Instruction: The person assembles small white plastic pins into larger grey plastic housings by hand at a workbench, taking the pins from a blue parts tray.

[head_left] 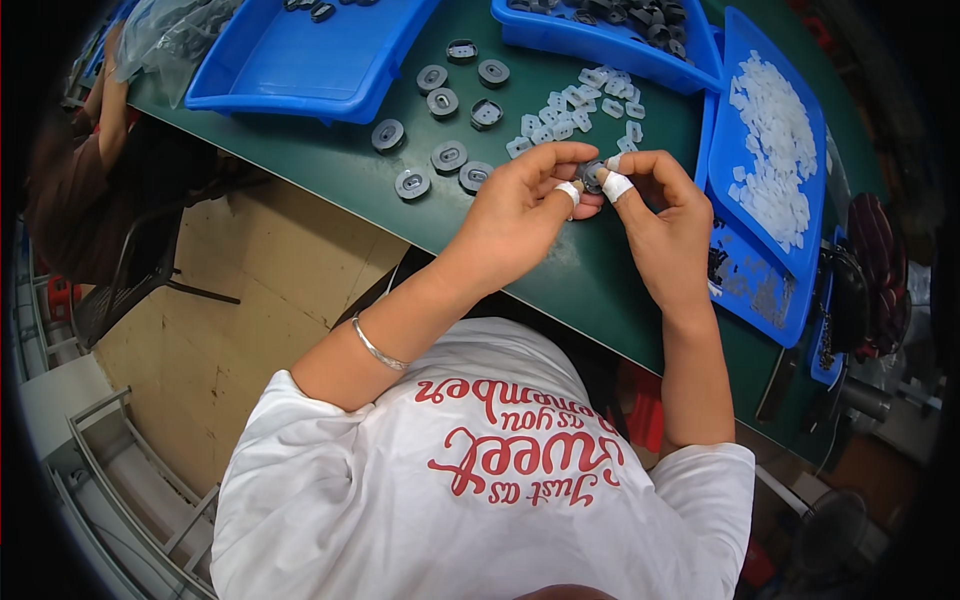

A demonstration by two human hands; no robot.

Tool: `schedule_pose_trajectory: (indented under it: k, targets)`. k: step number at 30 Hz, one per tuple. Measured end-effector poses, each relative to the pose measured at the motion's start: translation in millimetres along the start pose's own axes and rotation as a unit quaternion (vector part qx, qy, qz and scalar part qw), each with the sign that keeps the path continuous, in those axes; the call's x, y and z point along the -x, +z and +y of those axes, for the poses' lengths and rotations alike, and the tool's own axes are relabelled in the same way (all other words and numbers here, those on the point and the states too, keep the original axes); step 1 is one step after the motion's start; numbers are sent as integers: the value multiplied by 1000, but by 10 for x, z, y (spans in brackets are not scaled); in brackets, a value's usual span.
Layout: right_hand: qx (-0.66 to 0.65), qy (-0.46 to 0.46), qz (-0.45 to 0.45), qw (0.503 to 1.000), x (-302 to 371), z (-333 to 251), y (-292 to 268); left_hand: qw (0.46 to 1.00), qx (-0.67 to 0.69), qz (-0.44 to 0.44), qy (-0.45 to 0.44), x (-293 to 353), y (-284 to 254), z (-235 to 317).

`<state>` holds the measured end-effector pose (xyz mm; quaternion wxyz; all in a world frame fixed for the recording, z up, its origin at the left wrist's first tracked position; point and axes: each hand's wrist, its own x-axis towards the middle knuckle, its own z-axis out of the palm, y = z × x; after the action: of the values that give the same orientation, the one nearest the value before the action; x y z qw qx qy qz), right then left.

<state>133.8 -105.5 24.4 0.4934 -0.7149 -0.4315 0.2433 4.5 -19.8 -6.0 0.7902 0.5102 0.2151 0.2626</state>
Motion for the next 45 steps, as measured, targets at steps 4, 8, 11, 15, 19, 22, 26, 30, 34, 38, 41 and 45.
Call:
schedule_pose_trajectory:
  k: [4, 8, 11, 15, 19, 22, 26, 30, 34, 38, 41, 45]
  targets:
    - [0, -24, 21, 999, -6, 17, 35, 1000, 15, 15, -18, 3, 6, 28]
    - [13, -56, 0, 998, -10, 13, 9, 999, 38, 21, -29, 4, 23, 74]
    - [-62, -9, -17, 998, -22, 79, -14, 998, 46, 18, -39, -13, 38, 79]
    - [-161, 80, -24, 983, -54, 48, -36, 999, 36, 26, -31, -26, 60, 78]
    - [-207, 116, -94, 967, -68, 50, -123, 998, 36, 20, -50, -19, 51, 93]
    - [-218, 115, -118, 962, -61, 20, -136, 997, 48, 27, -59, -13, 36, 98]
    - [-237, 119, -132, 955, -64, 7, -156, 995, 58, 46, -71, 0, 36, 132]
    - [-246, 132, -137, 951, -69, 1, -135, 998, -3, 58, -37, 24, 62, 50]
    - [-220, 126, -123, 959, -79, 2, -146, 999, 27, 27, -26, 1, 48, 59]
    - [-213, 121, -143, 959, -78, 23, -179, 998, 20, 21, -52, 19, 27, 112]
    - [-227, 138, -150, 952, -91, 33, -185, 998, -14, 27, -61, 37, 36, 131]
    - [-238, 140, -126, 953, -103, 34, -172, 997, 42, 34, -56, 11, 48, 125]
